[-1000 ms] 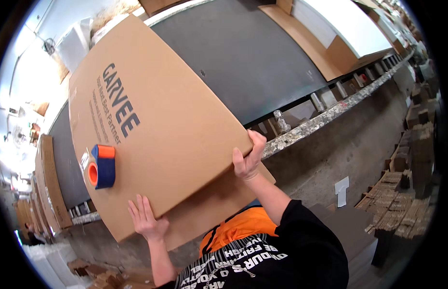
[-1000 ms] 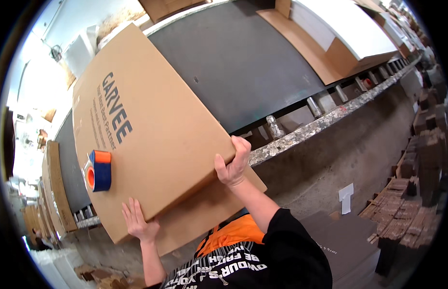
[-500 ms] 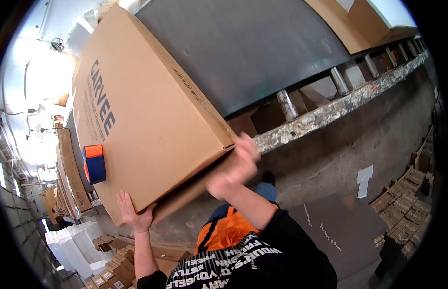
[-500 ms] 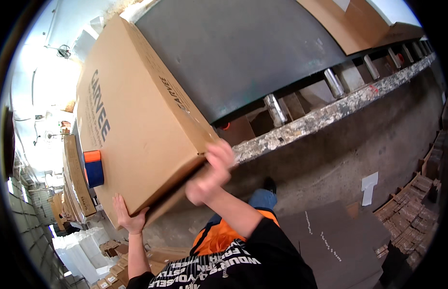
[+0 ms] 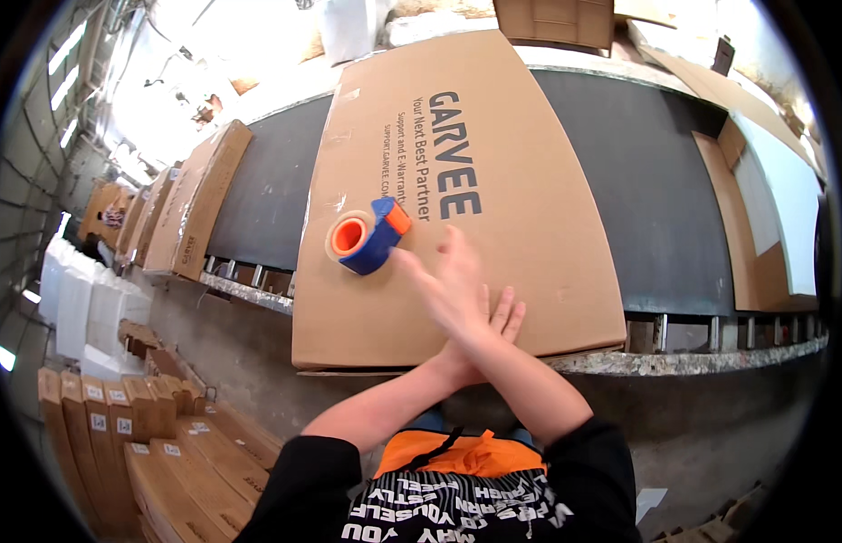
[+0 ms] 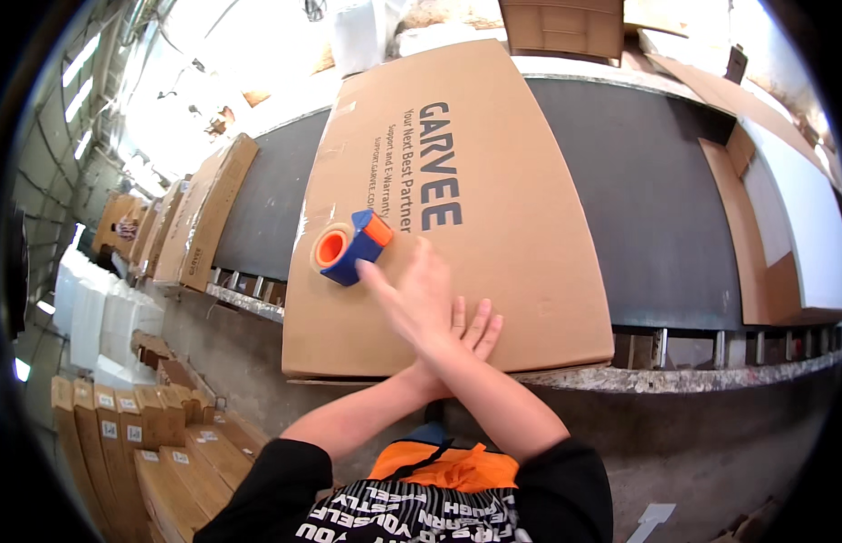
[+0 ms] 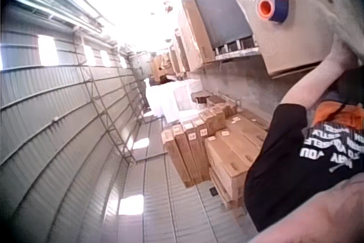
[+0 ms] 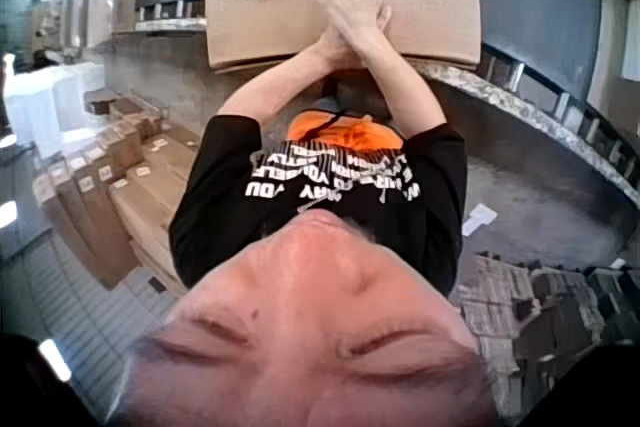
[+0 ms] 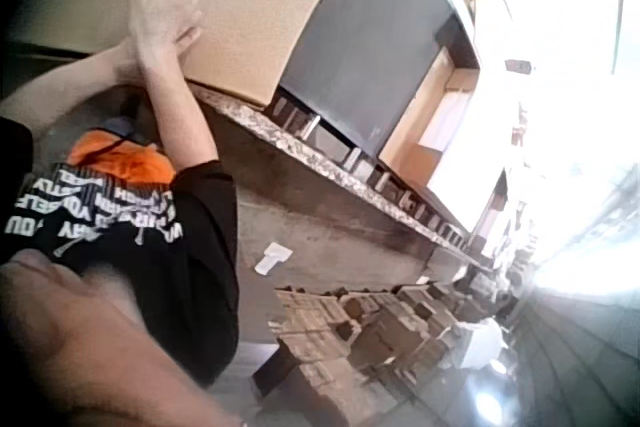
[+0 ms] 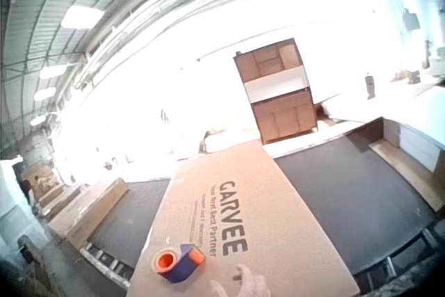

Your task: The person packs items into a large cardboard box by placing white protective sheets over the contents, folding the cardboard flaps over the top, and securing the box with packing tape using a handheld dispenser.

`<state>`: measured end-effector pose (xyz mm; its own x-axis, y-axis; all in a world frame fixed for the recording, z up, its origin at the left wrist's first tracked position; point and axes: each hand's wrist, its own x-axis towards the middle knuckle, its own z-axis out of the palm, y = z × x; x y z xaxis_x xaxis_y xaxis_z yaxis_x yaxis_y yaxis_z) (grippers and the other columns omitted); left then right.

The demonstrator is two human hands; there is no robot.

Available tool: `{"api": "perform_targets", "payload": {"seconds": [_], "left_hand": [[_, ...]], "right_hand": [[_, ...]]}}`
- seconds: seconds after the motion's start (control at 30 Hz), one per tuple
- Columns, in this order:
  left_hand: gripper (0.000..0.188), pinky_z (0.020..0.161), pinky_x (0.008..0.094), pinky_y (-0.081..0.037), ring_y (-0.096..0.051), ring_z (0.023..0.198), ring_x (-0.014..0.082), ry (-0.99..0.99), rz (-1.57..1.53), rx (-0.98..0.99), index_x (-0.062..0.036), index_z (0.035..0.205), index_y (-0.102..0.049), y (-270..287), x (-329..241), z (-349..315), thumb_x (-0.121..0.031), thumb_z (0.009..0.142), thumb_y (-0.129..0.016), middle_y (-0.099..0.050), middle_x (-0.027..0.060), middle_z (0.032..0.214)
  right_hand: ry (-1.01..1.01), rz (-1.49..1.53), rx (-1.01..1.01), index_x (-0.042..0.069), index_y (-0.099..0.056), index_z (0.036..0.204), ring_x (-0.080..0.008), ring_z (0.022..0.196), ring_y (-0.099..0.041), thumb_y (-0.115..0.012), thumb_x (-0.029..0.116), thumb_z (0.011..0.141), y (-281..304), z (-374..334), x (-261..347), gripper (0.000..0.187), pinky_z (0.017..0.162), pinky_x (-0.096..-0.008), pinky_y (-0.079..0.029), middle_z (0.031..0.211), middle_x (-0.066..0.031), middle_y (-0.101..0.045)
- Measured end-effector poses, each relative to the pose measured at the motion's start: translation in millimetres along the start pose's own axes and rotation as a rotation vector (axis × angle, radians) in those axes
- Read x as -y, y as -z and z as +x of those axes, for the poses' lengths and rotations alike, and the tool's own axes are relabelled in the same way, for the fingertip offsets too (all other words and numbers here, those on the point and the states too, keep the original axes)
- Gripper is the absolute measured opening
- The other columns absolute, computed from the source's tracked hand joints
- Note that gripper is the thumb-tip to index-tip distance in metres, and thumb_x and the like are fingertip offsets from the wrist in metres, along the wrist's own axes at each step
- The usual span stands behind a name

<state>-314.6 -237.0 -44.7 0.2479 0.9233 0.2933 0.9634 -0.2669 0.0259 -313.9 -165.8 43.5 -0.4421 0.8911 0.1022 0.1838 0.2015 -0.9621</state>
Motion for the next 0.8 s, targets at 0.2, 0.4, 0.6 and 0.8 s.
{"api": "perform_targets", "payload": {"seconds": [0.2, 0.4, 0.6, 0.8], "left_hand": [[0.1, 0.112, 0.0689, -0.023, -0.032, 0.136, 0.0604, 0.098, -0.036, 0.278, -0.0024, 0.149, -0.038, 35.1, -5.5, 17.0, -0.056, 0.073, -0.076, -0.034, 0.0287, 0.153], [0.077, 0.107, 0.0747, -0.024, -0.039, 0.126, 0.067, 0.046, -0.066, 0.254, 0.0067, 0.138, -0.048, 29.4, 7.2, 15.3, -0.029, 0.073, -0.07, -0.045, 0.0311, 0.144], [0.087, 0.106, 0.0749, -0.025, -0.039, 0.123, 0.0697, 0.147, -0.087, 0.129, 0.0092, 0.141, -0.042, 20.6, -8.6, 37.7, -0.025, 0.067, -0.072, -0.039, 0.033, 0.148], [0.107, 0.107, 0.0724, -0.029, -0.038, 0.127, 0.067, 0.196, -0.207, 0.156, -0.0026, 0.155, -0.023, 29.7, -15.6, 52.4, -0.023, 0.065, -0.077, -0.022, 0.03, 0.158]], "right_hand": [[-0.636, -0.437, 0.001, -0.006, -0.031, 0.144, -0.0372, 0.129, -0.044, -0.069, 0.029, 0.078, -159.1, 86.8, 36.8, 0.084, 0.106, -0.0478, -0.038, 0.134, -0.0229, -0.048], [-0.452, 0.483, 0.244, 0.005, -0.048, 0.141, -0.0175, 0.102, -0.061, -0.074, 0.007, 0.07, 36.9, 64.0, 21.4, 0.076, 0.086, -0.0323, -0.051, 0.115, -0.0084, -0.061], [-0.142, -0.843, -0.063, 0.019, -0.052, 0.137, -0.0441, 0.106, -0.06, -0.064, 0.019, 0.066, 195.7, -4.9, 69.3, 0.072, 0.097, -0.045, -0.049, 0.122, -0.0223, -0.05], [-0.504, -1.198, 0.444, 0.0, -0.074, 0.09, -0.0374, 0.092, -0.071, -0.07, 0.033, 0.065, 195.0, -7.2, 43.8, 0.041, 0.082, -0.0417, -0.057, 0.093, -0.0231, -0.072]]}}
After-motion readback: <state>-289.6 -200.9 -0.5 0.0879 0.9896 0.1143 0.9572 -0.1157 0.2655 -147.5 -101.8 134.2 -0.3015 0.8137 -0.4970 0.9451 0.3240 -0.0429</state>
